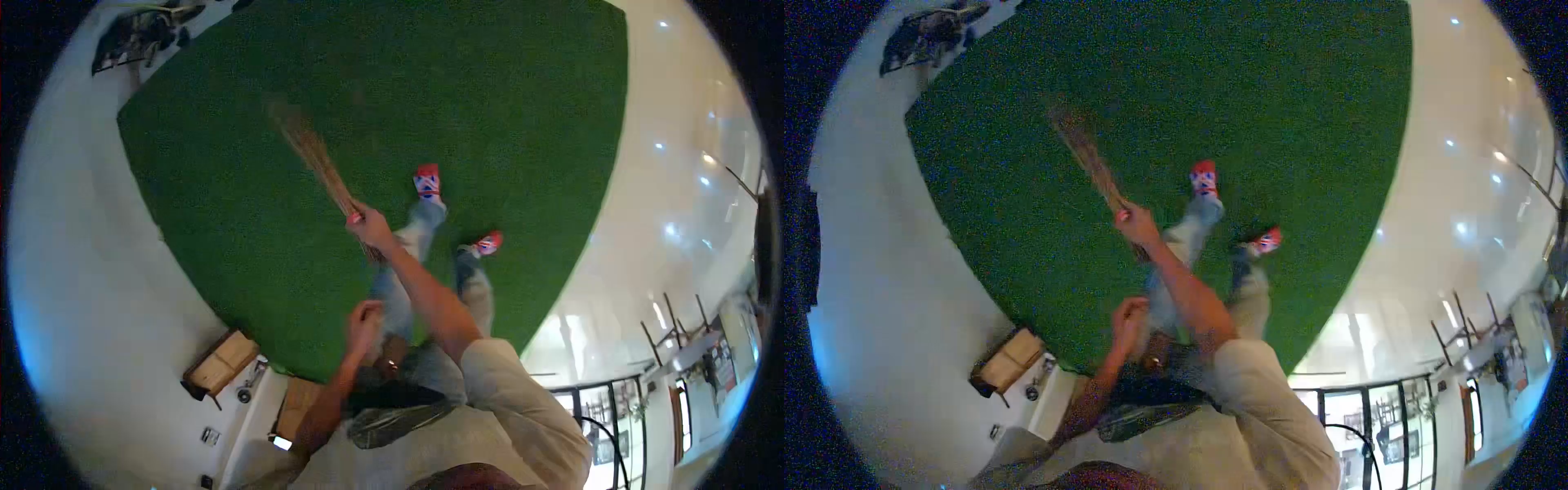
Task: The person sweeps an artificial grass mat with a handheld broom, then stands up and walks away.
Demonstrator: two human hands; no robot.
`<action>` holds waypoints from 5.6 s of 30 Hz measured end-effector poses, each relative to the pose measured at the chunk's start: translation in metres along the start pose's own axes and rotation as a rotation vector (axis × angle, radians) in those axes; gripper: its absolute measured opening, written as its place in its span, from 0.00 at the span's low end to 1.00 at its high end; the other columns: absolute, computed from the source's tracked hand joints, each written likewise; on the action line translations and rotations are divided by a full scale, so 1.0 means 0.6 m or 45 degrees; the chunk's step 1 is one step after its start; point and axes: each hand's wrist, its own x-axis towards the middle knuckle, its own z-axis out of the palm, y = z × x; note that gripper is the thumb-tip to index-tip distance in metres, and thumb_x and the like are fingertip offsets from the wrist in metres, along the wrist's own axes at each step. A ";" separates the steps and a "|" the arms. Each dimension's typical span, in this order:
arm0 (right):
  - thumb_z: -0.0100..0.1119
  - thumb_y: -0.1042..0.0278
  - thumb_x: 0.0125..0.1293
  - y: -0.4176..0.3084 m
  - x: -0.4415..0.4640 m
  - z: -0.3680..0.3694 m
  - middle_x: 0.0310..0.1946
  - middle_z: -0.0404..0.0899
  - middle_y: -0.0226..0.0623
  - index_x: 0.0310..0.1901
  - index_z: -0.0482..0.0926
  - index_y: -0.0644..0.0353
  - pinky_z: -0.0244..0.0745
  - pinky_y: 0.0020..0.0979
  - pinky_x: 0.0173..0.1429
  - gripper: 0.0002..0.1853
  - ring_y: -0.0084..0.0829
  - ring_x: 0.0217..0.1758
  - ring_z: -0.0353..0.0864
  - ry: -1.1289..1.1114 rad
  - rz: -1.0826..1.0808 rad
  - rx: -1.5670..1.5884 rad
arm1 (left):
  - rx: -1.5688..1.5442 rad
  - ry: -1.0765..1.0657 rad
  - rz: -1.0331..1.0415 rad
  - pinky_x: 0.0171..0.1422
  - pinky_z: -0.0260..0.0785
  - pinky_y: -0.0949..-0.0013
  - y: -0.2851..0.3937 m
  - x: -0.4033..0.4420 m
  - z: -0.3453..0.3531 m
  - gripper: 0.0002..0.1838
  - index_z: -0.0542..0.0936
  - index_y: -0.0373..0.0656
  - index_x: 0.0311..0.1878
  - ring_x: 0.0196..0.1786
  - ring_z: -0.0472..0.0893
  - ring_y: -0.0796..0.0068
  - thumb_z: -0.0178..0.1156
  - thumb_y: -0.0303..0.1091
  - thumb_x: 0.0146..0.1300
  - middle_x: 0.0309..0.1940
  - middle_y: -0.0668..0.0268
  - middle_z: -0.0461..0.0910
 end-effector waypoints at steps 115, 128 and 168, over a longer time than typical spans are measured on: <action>0.64 0.60 0.56 -0.067 -0.059 -0.434 0.32 0.80 0.50 0.52 0.75 0.65 0.74 0.35 0.42 0.25 0.34 0.35 0.80 1.006 0.061 0.096 | -0.111 -0.010 0.007 0.51 0.68 0.72 0.123 0.033 0.106 0.08 0.80 0.42 0.41 0.42 0.76 0.77 0.53 0.31 0.65 0.37 0.69 0.79; 0.61 0.61 0.58 0.029 -0.213 -0.496 0.29 0.81 0.48 0.60 0.71 0.50 0.74 0.40 0.37 0.26 0.39 0.31 0.82 1.081 0.023 0.007 | 0.062 -0.016 0.037 0.52 0.68 0.72 0.138 0.045 0.108 0.09 0.80 0.40 0.40 0.42 0.76 0.76 0.53 0.30 0.61 0.37 0.67 0.79; 0.63 0.54 0.53 0.057 -0.070 -0.548 0.34 0.81 0.39 0.44 0.78 0.60 0.73 0.34 0.41 0.21 0.28 0.37 0.79 0.655 0.039 0.603 | 0.490 0.119 0.233 0.50 0.67 0.73 0.245 0.077 0.134 0.06 0.80 0.40 0.38 0.41 0.76 0.77 0.53 0.28 0.63 0.35 0.69 0.79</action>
